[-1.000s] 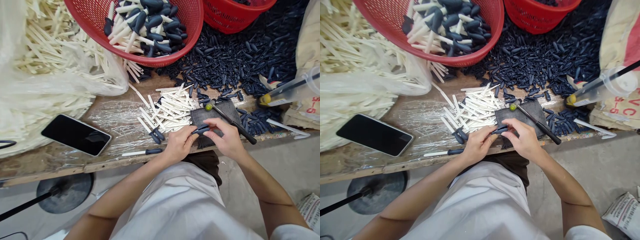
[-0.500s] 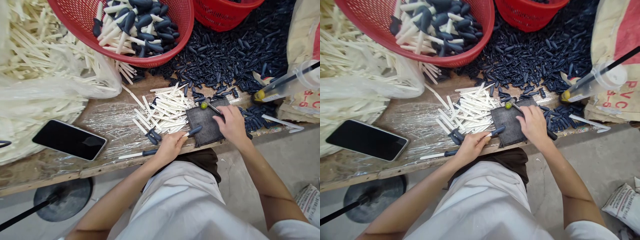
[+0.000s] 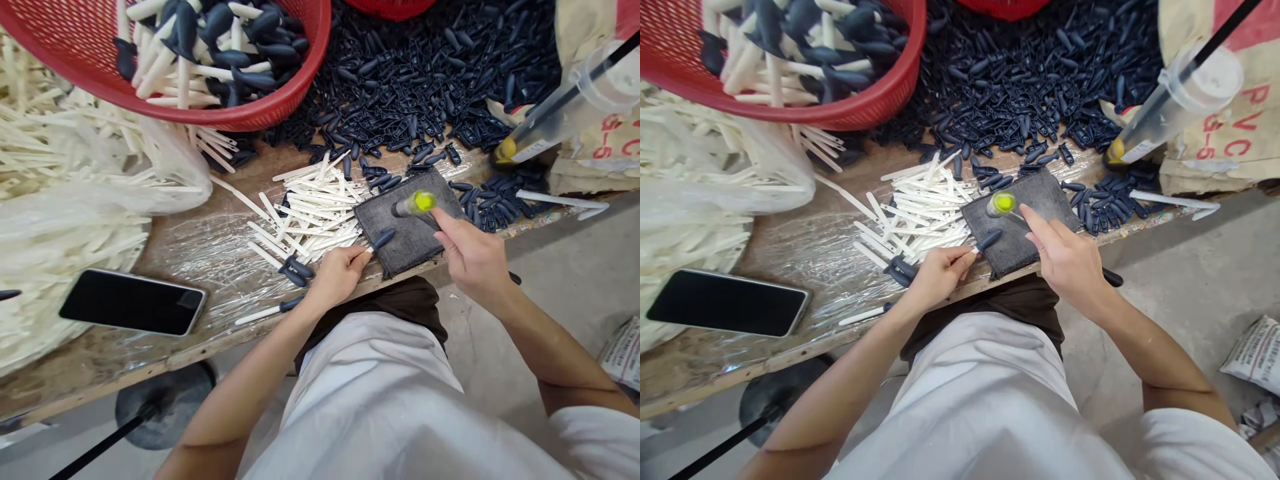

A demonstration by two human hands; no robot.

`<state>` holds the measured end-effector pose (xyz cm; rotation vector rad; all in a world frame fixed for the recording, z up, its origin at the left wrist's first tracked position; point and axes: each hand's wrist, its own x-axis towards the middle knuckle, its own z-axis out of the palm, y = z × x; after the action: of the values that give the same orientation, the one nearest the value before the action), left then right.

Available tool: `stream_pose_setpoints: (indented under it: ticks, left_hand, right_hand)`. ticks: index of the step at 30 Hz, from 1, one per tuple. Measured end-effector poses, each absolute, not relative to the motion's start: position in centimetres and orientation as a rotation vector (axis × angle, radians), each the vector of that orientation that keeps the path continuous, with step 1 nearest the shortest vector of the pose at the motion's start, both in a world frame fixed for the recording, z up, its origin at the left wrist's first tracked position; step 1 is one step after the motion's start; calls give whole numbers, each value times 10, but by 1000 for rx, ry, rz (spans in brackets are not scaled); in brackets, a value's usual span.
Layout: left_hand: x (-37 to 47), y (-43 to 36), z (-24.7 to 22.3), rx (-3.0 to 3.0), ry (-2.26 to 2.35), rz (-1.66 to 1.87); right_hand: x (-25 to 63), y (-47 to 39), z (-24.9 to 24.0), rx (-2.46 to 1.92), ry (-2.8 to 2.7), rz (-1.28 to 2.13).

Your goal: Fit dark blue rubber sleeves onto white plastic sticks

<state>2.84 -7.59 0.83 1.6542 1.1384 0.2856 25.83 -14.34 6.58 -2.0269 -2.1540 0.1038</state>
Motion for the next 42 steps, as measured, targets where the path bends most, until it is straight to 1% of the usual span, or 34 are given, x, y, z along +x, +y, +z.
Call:
stream_pose_setpoints:
  ticks: [4, 8, 13, 19, 22, 29, 35, 38, 42]
  left_hand:
    - [29, -76, 9, 1618, 1150, 280]
    - [31, -77, 10, 1608, 1148, 272]
    - [32, -78, 10, 1614, 1170, 280]
    - [31, -80, 7, 1642, 1197, 290]
    - [32, -81, 7, 1655, 1191, 299]
    - [32, -87, 13, 1916, 1265, 264]
    - [26, -99, 3, 2087, 1289, 482]
    - [22, -100, -4, 2123, 1310, 577]
    - [23, -97, -11, 2150, 1272, 607]
  right_hand:
    - [257, -146, 62, -2146, -2268, 141]
    - [250, -146, 65, -2118, -2253, 97]
    - [237, -148, 72, -2081, -2473, 113]
    - [228, -150, 74, -2142, -2517, 121]
    - [227, -151, 71, -2125, -2489, 58]
    - [233, -142, 70, -2143, -2475, 44]
    - [246, -148, 80, -2087, -2164, -13]
    - [245, -155, 79, -2068, -2152, -32]
    - [242, -155, 72, -2140, -2291, -23]
